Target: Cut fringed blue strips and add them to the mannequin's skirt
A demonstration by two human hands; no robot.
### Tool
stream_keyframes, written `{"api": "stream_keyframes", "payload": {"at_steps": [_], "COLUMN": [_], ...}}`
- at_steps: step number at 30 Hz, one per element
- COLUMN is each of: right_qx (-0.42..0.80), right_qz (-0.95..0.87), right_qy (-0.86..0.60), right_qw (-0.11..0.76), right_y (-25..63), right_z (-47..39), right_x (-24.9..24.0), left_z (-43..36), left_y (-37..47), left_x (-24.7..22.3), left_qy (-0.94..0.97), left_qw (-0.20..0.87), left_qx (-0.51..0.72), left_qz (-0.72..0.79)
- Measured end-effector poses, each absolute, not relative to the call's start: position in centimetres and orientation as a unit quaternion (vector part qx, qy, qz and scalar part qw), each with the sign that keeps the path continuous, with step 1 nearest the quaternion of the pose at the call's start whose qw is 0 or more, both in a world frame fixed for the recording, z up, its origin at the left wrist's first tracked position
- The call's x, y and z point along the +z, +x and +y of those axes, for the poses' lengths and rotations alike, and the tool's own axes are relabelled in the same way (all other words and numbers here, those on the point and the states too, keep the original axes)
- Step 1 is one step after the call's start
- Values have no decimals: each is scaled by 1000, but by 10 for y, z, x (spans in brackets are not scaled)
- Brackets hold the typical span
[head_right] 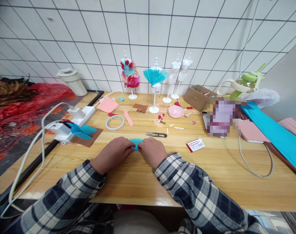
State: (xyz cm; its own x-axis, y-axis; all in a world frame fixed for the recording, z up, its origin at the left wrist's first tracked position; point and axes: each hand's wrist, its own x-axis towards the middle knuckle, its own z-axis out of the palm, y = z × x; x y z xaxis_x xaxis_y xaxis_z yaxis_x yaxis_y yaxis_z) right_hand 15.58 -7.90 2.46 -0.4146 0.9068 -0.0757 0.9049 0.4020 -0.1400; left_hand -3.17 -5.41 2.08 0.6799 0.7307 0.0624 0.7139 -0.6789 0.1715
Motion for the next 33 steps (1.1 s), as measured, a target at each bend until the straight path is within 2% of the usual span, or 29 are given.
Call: {"api": "stream_keyframes", "payload": {"at_steps": [15, 20, 26, 33], "right_qx": [68, 68, 75, 69], "right_qz": [-834, -832, -828, -828], "right_qy": [-547, -550, -556, -556], "right_qw": [12, 19, 10, 16], "right_y": [156, 156, 156, 157], "right_z": [-79, -79, -78, -77], "right_x": [23, 22, 22, 22], "left_z": [-55, -57, -59, -57], "left_y": [-30, -29, -28, -29], "left_x": [26, 25, 27, 27], "left_qy": [911, 923, 934, 935], "left_qw": [60, 42, -9, 4], "left_qx": [44, 78, 45, 33], "left_qz": [405, 375, 355, 354]}}
